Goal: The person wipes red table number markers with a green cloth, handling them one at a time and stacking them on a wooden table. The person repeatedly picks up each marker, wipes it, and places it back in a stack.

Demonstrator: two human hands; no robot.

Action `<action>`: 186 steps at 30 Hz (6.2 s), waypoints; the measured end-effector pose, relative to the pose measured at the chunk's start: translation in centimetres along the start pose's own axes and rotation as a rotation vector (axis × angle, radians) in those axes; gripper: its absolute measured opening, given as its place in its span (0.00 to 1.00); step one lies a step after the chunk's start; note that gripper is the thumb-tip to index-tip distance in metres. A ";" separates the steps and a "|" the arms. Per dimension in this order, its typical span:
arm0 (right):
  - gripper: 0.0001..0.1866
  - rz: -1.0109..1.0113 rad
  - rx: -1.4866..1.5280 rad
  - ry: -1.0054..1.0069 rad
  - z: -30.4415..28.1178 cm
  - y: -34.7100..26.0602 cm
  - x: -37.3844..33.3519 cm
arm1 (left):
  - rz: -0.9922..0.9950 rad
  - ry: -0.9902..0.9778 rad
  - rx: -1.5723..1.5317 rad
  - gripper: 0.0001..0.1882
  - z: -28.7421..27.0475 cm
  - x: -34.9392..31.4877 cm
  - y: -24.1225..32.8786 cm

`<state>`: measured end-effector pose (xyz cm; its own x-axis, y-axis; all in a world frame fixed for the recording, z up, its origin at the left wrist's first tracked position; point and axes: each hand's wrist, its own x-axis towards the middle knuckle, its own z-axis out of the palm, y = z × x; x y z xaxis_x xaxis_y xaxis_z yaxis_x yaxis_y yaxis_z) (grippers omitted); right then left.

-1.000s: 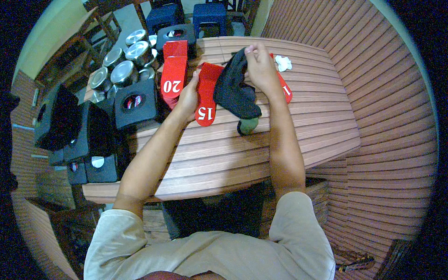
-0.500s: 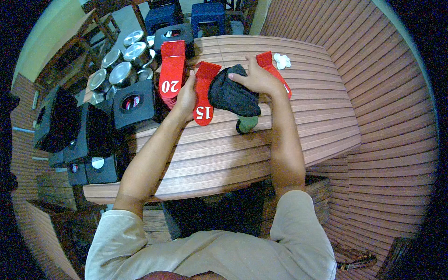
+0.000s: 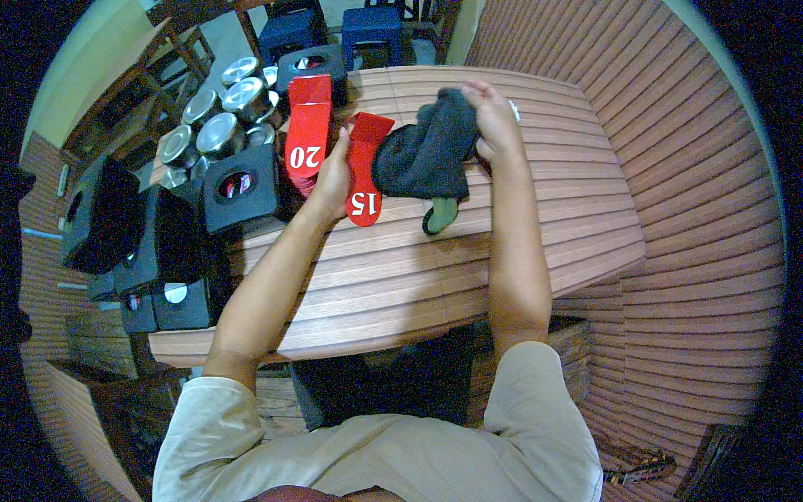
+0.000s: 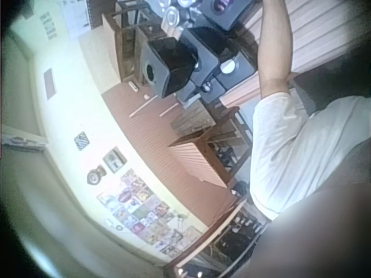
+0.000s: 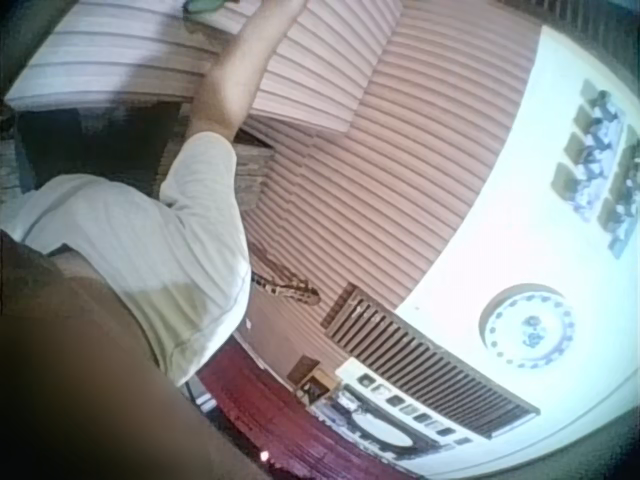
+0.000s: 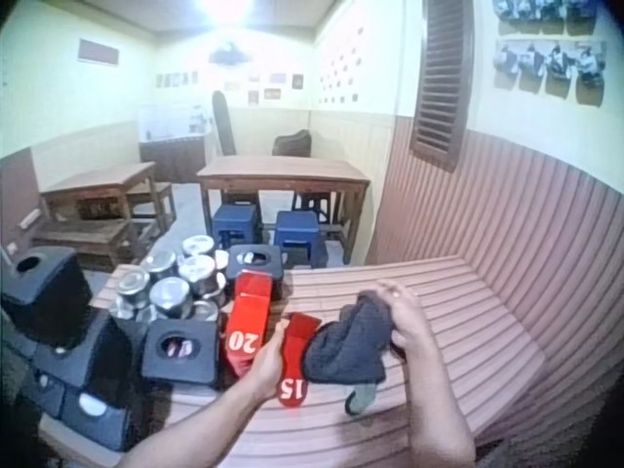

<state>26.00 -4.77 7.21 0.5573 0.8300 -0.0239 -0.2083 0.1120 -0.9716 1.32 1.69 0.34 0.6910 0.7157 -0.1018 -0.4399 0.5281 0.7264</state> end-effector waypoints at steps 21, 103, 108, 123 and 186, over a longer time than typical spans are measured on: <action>0.29 -0.664 -0.815 -0.513 7.1 4.5 -3.0 | -0.043 -0.084 0.212 0.28 -0.8 0.2 -0.2; 0.14 -0.580 -0.467 0.286 5.5 2.9 -1.6 | -0.139 -0.032 -0.030 0.28 -1.0 0.4 0.3; 0.13 -0.682 -0.452 -0.078 6.1 2.6 -2.6 | -0.128 0.049 -0.002 0.30 -0.8 0.7 0.2; 0.12 -0.090 -1.063 -1.139 9.7 2.6 -7.9 | -0.119 -0.009 -0.003 0.33 -0.9 0.5 0.2; 0.11 -0.772 -0.800 -0.102 8.6 5.9 -3.1 | -0.036 -0.075 0.005 0.29 -1.2 0.5 -1.2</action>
<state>16.13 -1.95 3.58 0.2373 0.7345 0.6357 0.7637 0.2633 -0.5894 1.51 1.95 -1.34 0.7476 0.6597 -0.0772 -0.4109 0.5506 0.7267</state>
